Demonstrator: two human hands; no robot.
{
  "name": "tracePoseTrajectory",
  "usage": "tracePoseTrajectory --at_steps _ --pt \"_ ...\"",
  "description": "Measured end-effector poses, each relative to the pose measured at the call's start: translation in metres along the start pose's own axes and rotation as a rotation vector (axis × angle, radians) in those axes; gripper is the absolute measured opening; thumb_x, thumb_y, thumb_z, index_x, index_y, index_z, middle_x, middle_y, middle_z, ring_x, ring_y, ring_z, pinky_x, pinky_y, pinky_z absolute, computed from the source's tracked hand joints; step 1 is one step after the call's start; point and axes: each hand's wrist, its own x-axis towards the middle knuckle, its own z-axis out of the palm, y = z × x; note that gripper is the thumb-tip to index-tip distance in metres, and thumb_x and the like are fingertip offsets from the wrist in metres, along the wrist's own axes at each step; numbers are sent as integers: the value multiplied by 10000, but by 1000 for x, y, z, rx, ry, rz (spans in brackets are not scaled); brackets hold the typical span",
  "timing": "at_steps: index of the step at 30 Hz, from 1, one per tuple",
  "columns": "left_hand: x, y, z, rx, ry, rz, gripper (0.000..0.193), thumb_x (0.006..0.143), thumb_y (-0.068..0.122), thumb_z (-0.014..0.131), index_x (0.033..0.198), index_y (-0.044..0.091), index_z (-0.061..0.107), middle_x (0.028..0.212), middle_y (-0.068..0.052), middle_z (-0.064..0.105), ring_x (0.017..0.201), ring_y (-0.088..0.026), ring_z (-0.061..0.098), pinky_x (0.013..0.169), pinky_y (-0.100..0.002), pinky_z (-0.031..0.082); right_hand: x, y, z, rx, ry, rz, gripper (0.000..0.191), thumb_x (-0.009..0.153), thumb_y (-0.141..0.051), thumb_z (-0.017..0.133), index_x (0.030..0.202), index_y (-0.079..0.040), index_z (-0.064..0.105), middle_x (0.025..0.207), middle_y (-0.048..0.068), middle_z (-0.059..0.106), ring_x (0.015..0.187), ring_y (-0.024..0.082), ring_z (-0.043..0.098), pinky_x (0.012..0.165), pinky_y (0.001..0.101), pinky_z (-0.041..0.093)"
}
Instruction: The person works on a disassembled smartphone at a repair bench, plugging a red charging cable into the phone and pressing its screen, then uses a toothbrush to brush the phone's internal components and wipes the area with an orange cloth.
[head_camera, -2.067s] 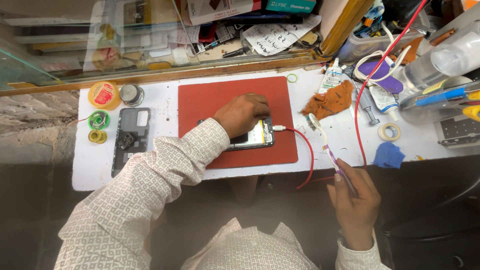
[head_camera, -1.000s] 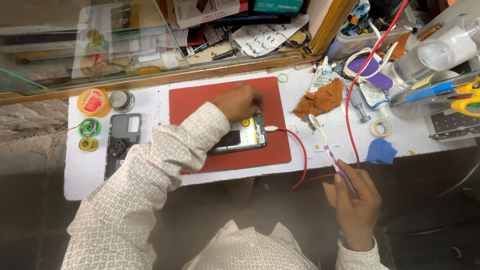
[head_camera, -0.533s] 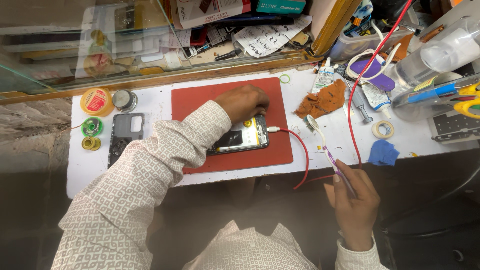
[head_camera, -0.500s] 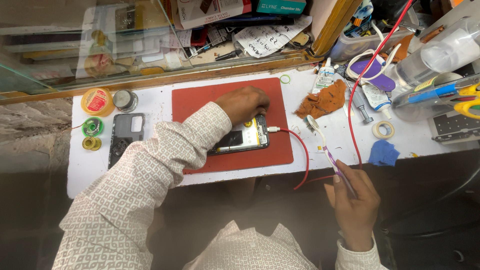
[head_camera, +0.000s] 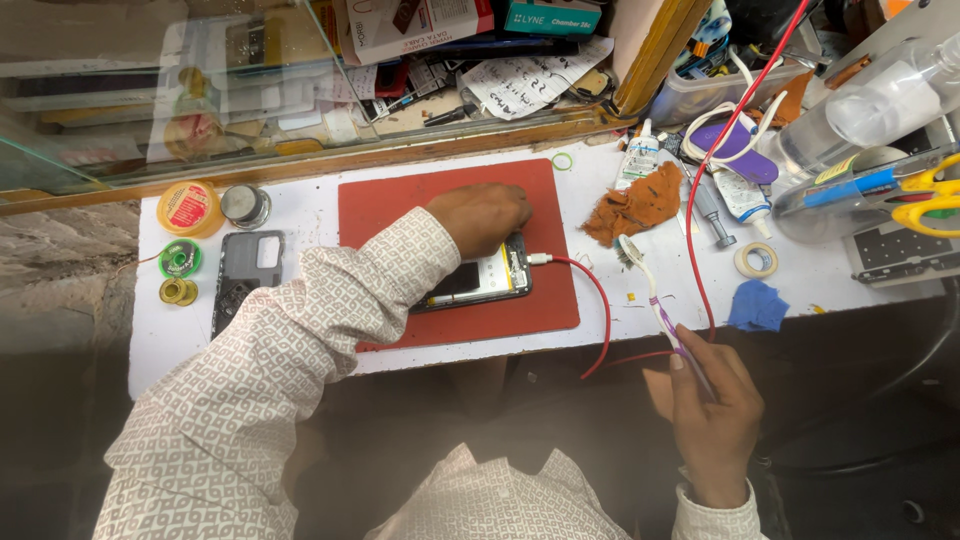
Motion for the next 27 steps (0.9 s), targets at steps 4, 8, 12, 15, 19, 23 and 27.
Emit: tracePoseTrajectory --at_steps 4,8,12,15,19,23,27 --pt "2 -5 10 120 -34 77 118 854 5 600 965 12 636 1026 -145 640 1014 -330 643 853 -434 540 -1 -1 3 -6 0 -3 309 969 -40 649 1269 -49 721 962 57 668 878 142 640 806 272 494" --pt "2 -11 18 150 16 135 111 922 69 551 976 -3 616 1018 -163 628 998 -333 642 864 -435 542 0 1 2 2 0 -3 308 970 -41 649 1270 -48 719 962 58 667 881 139 641 807 272 495" --pt "4 -14 22 195 36 184 145 953 97 507 982 -13 597 1004 -167 610 953 -327 644 842 -433 551 2 1 -2 1 -2 5 309 969 -40 648 1270 -43 720 959 61 665 879 141 640 805 274 494" --pt "4 -14 23 214 -3 168 183 986 108 459 1017 -27 578 1011 -179 586 898 -314 649 786 -425 561 3 0 -2 1 -4 16 304 970 -43 648 1266 -40 720 964 61 670 877 141 643 803 274 496" --pt "0 -12 23 246 -1 161 215 1016 125 421 1023 -34 567 1017 -185 566 870 -303 650 747 -415 567 1 -2 -1 6 -2 13 308 970 -44 646 1269 -36 719 963 65 669 876 146 640 802 275 495" --pt "-1 -9 21 255 1 154 221 1020 131 414 1039 -32 563 1024 -186 556 858 -299 646 736 -414 567 0 -2 -3 -7 -5 1 304 971 -43 646 1267 -34 718 966 67 668 882 146 643 808 276 495" --pt "-1 -7 18 261 -7 147 218 1028 135 416 1044 -27 562 1006 -180 546 844 -283 638 730 -410 562 4 0 -7 19 -7 -1 305 971 -43 645 1267 -33 715 958 67 665 875 145 644 804 276 498"
